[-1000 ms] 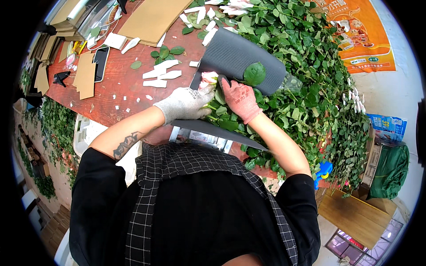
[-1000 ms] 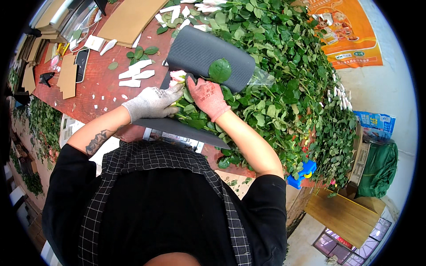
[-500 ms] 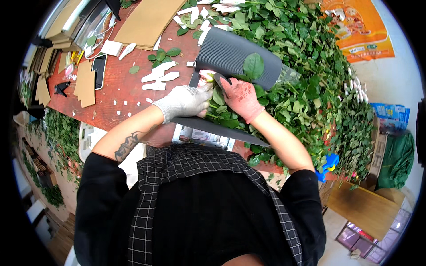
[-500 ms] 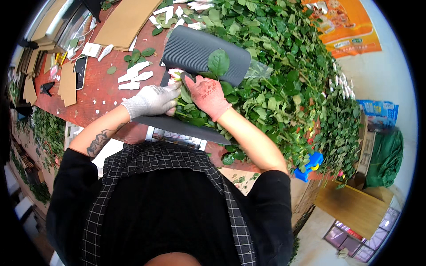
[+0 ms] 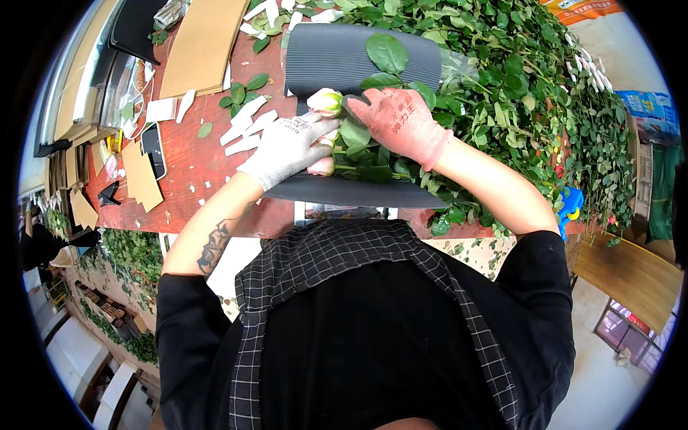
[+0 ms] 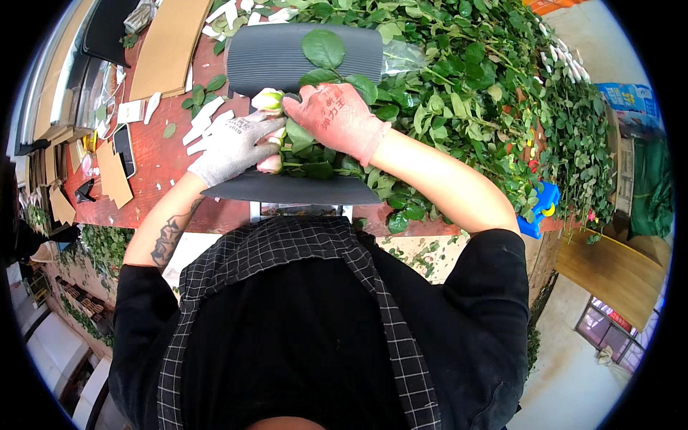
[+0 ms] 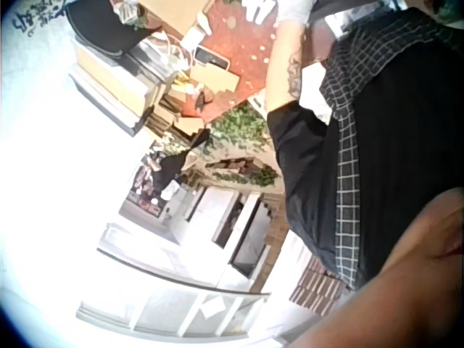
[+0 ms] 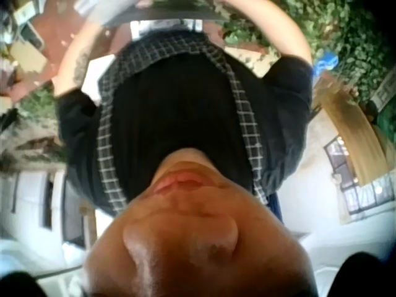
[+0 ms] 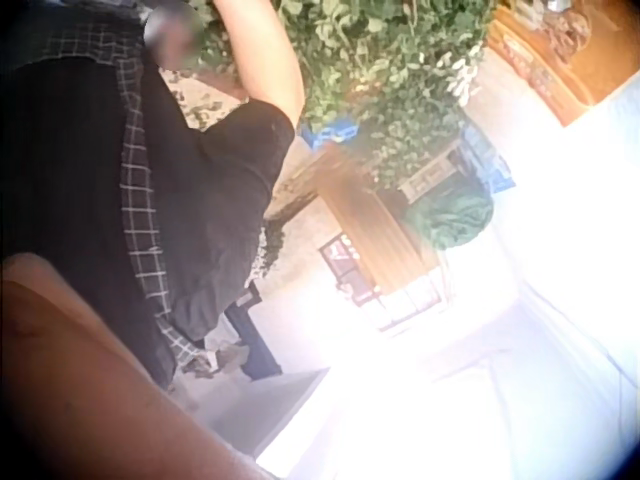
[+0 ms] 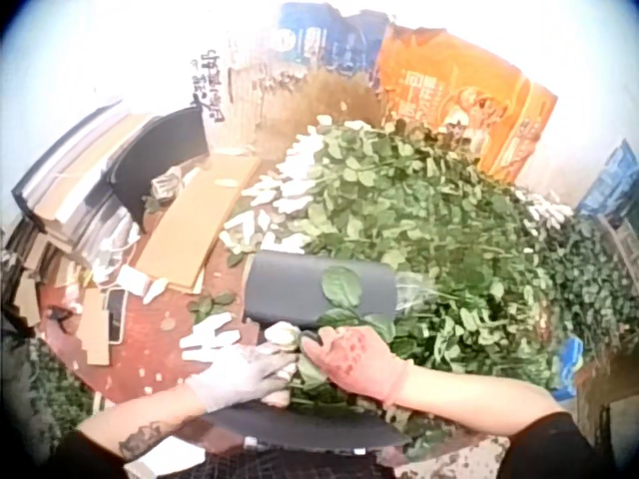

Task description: The person bundles roses by placing them into a grey corrugated wrap on a table and secures them using a handheld cutting tool.

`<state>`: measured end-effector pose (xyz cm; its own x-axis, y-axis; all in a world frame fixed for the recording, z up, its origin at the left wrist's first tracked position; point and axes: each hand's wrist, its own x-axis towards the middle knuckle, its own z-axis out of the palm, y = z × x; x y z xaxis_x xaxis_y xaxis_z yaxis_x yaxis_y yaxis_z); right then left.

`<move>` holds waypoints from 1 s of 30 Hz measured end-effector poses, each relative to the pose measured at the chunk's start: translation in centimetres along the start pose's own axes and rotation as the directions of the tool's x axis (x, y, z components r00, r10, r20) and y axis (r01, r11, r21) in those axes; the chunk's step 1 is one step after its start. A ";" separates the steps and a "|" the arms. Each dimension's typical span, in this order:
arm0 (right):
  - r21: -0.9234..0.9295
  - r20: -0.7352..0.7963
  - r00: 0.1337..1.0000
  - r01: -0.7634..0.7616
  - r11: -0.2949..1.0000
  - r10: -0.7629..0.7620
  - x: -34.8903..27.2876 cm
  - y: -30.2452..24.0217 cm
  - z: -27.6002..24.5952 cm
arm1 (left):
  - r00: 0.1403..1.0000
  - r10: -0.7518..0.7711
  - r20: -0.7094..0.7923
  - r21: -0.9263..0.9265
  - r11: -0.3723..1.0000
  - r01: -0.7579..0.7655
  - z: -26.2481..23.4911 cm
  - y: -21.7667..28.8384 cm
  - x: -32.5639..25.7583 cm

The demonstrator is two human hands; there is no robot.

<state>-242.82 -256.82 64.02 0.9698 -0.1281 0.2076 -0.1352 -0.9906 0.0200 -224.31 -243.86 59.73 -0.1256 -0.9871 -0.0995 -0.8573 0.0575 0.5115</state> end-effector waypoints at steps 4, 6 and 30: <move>-0.041 0.059 0.998 -0.031 0.999 0.033 0.3 -0.1 0.1 | 0.997 0.077 0.031 0.262 0.961 -0.082 -0.5 0.7 0.5; -0.033 0.040 0.999 -0.036 0.999 0.037 0.2 0.0 0.2 | 0.986 0.161 0.029 0.456 0.876 -0.157 -0.6 0.8 0.7; -0.035 0.035 0.999 0.040 0.999 -0.039 -0.2 -0.5 4.9 | 0.971 0.228 -0.076 0.300 0.934 -0.196 3.3 0.4 -2.1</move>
<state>-241.92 -256.49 59.19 0.9808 -0.0911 0.1725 -0.1032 -0.9927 0.0625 -226.09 -241.27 57.31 -0.2792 -0.9565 0.0851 -0.9257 0.2916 0.2409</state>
